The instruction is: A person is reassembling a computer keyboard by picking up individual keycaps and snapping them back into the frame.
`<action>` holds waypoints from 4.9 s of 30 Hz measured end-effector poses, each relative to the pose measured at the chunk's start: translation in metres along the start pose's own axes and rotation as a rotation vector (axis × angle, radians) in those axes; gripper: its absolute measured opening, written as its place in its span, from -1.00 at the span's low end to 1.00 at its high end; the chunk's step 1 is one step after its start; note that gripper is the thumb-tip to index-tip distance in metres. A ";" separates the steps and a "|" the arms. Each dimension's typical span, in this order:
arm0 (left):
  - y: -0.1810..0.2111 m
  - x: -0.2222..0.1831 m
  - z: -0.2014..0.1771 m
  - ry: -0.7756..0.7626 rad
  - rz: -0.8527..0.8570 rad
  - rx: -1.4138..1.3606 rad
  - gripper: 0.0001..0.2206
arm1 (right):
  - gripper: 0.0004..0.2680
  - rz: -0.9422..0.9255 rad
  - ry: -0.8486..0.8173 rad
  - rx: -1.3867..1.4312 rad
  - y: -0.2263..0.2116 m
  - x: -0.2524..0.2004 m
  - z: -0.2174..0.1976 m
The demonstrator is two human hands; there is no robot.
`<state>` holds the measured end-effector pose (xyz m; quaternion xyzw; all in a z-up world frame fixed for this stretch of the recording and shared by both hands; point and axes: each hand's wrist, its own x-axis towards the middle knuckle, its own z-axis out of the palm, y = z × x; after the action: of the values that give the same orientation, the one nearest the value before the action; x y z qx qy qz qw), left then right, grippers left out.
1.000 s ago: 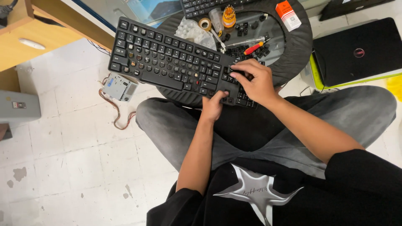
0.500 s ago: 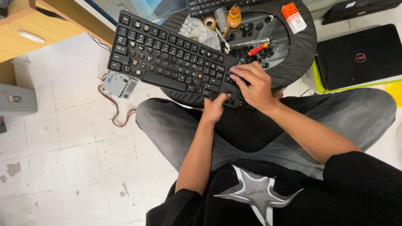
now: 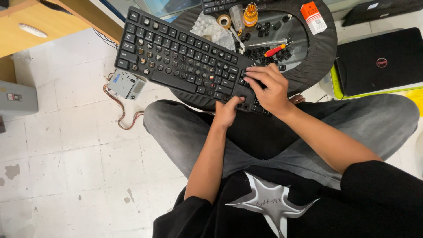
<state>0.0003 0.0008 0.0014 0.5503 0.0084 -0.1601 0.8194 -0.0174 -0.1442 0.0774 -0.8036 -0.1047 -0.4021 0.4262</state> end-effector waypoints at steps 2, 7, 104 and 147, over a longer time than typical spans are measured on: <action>-0.006 0.003 -0.006 -0.017 0.004 -0.006 -0.73 | -0.90 -0.021 -0.019 -0.034 0.004 -0.001 0.000; -0.014 0.007 -0.022 -0.063 -0.002 0.007 -0.69 | -0.88 0.121 -0.113 0.036 0.021 -0.003 -0.006; 0.024 -0.036 -0.027 -0.181 0.342 0.059 -0.87 | -0.65 0.380 -0.361 0.453 -0.005 0.017 -0.001; 0.004 0.001 -0.004 -0.142 0.122 -0.153 -0.84 | -0.85 0.583 -0.285 0.275 0.027 -0.001 -0.023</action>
<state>0.0024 0.0052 0.0031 0.4728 -0.0713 -0.1473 0.8658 -0.0166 -0.1785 0.0675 -0.7828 0.0175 -0.1295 0.6084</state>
